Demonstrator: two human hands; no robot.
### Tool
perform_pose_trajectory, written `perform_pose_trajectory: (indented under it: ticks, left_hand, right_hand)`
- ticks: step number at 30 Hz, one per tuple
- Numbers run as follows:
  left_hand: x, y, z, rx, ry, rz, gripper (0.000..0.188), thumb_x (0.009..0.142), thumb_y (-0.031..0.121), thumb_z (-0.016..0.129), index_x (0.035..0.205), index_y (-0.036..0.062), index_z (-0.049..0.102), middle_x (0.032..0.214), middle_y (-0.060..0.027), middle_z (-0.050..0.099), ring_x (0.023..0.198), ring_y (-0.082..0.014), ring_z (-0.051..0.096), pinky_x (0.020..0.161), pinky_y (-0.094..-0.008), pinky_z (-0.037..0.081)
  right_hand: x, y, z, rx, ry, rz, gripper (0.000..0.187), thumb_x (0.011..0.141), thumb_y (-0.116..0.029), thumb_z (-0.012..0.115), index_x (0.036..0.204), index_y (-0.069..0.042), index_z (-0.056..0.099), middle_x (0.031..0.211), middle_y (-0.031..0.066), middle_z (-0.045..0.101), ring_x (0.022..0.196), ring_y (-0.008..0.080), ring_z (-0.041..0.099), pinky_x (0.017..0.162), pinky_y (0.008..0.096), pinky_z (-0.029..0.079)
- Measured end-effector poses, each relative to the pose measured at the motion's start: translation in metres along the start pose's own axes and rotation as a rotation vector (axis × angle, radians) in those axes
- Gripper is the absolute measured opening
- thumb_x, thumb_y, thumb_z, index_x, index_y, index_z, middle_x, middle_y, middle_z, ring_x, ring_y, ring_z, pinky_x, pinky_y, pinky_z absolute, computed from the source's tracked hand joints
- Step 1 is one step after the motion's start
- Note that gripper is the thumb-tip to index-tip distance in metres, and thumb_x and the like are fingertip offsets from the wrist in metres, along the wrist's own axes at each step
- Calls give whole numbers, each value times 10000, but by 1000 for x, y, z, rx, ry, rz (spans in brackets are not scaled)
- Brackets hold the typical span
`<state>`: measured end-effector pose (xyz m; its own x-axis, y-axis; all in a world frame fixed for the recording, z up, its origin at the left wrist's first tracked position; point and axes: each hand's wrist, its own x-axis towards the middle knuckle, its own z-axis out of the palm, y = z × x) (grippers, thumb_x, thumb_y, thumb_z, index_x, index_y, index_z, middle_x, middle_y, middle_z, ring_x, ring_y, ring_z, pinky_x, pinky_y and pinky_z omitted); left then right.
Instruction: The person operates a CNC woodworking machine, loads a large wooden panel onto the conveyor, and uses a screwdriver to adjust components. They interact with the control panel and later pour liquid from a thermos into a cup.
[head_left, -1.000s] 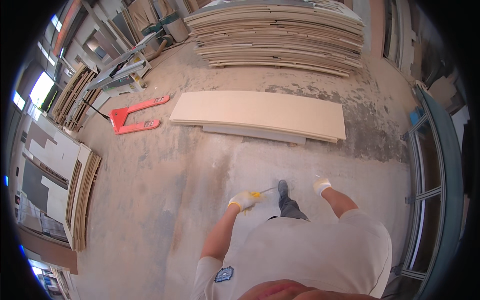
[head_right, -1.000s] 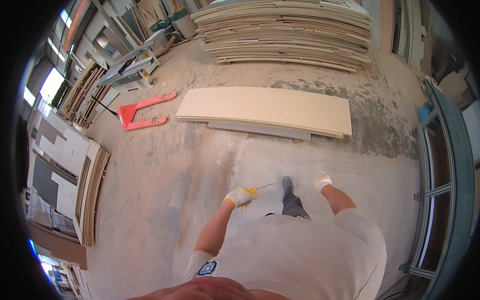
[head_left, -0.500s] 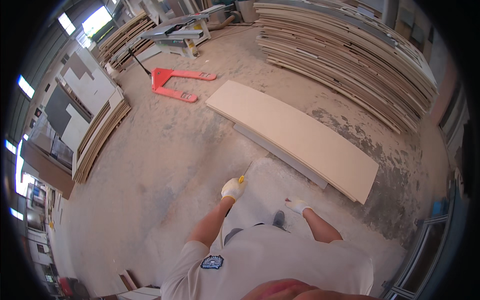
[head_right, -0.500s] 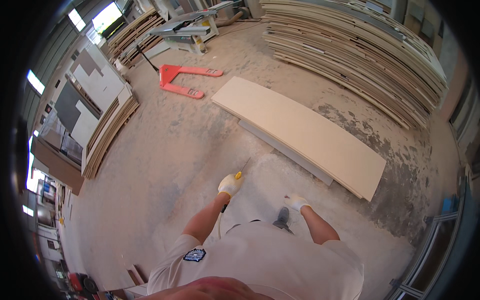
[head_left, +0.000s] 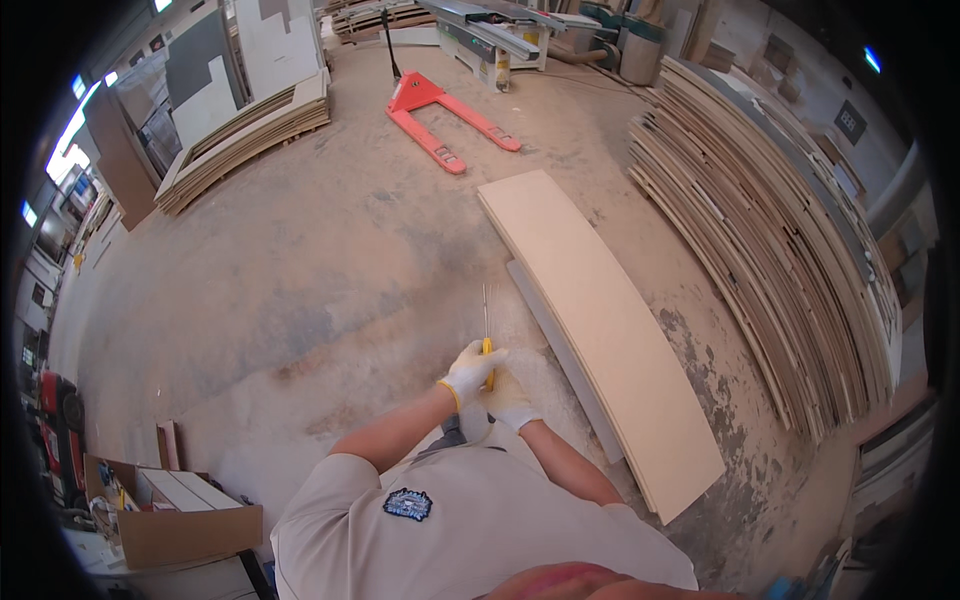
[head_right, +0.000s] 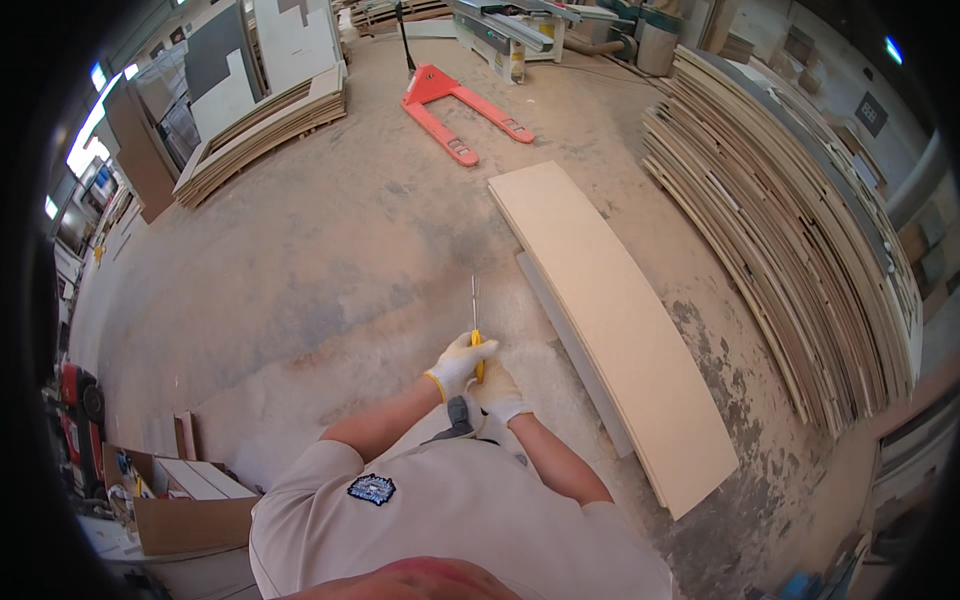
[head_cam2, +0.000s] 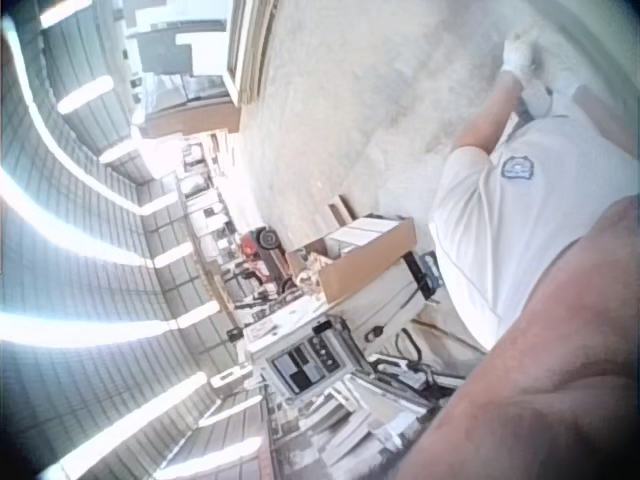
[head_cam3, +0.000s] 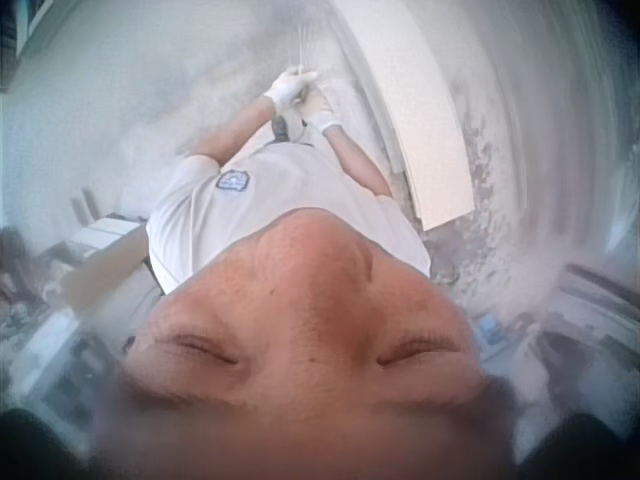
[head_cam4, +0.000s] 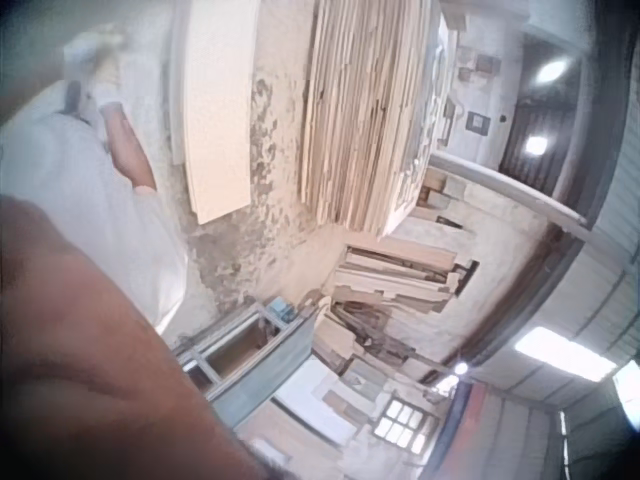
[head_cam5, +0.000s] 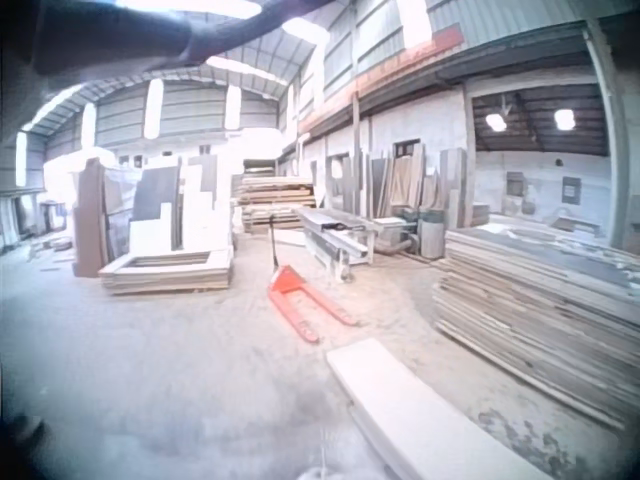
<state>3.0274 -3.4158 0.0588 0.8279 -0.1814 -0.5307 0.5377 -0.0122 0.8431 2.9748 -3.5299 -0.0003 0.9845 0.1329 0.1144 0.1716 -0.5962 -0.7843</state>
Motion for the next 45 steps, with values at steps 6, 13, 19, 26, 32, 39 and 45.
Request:
perform_pose_trajectory:
  ticks: [6, 13, 19, 26, 32, 39, 45]
  left_hand:
    - [126, 89, -220, 43, 136, 172, 421, 997, 469, 661, 991, 55, 738, 942, -99, 757, 783, -212, 709, 723, -364, 565]
    - [226, 95, -240, 77, -69, 78, 293, 1032, 311, 638, 1080, 30, 707, 1029, -110, 738, 924, -245, 714, 836, -395, 591]
    - [275, 83, -118, -307, -393, 169, 348, 1067, 323, 592, 1059, -17, 667, 1110, -164, 681, 1094, -303, 644, 1025, -463, 523]
    - [280, 140, -46, -128, -280, 261, 455, 1079, 362, 565, 1196, -74, 624, 1210, -237, 637, 1115, -348, 635, 1040, -508, 518]
    - [230, 98, 35, 283, -380, 204, 651, 1057, 442, 594, 1540, 30, 450, 1424, -154, 598, 1306, -298, 584, 1068, -466, 491]
    - [131, -9, 133, 692, -209, 63, 607, 976, 360, 727, 1442, 23, 531, 1295, -111, 664, 1138, -251, 652, 973, -368, 521]
    - [76, -68, 151, 673, 268, 103, 541, 967, 471, 695, 1231, 1, 640, 1091, -160, 722, 921, -223, 686, 846, -371, 546]
  right_hand:
    - [-17, 57, 22, 45, -777, 161, 261, 920, -244, 686, 1141, -106, 668, 1123, 180, 715, 1056, 399, 663, 895, 449, 520]
    - [1, 55, -3, 22, -319, 241, 245, 929, -305, 653, 1117, -156, 700, 1032, 157, 743, 970, 394, 690, 845, 497, 523]
    - [44, 64, -43, 136, -225, 486, 224, 911, -275, 645, 1080, -145, 711, 1011, 125, 755, 964, 339, 710, 828, 467, 525]
    - [42, 132, -77, 332, -101, 400, 248, 897, -272, 668, 1089, -122, 714, 1017, 163, 747, 970, 359, 701, 839, 467, 521]
    - [63, 164, -94, 244, -96, 454, 440, 924, -343, 716, 1314, -145, 669, 1256, 215, 684, 1095, 418, 669, 952, 493, 515]
    - [58, 177, -103, 657, -251, 554, 322, 920, -271, 683, 1185, -96, 636, 1048, 174, 736, 982, 362, 698, 884, 453, 544]
    - [-19, 147, -118, 221, -454, 210, 472, 905, -209, 662, 1342, -83, 537, 1160, 206, 715, 1085, 389, 693, 922, 494, 543]
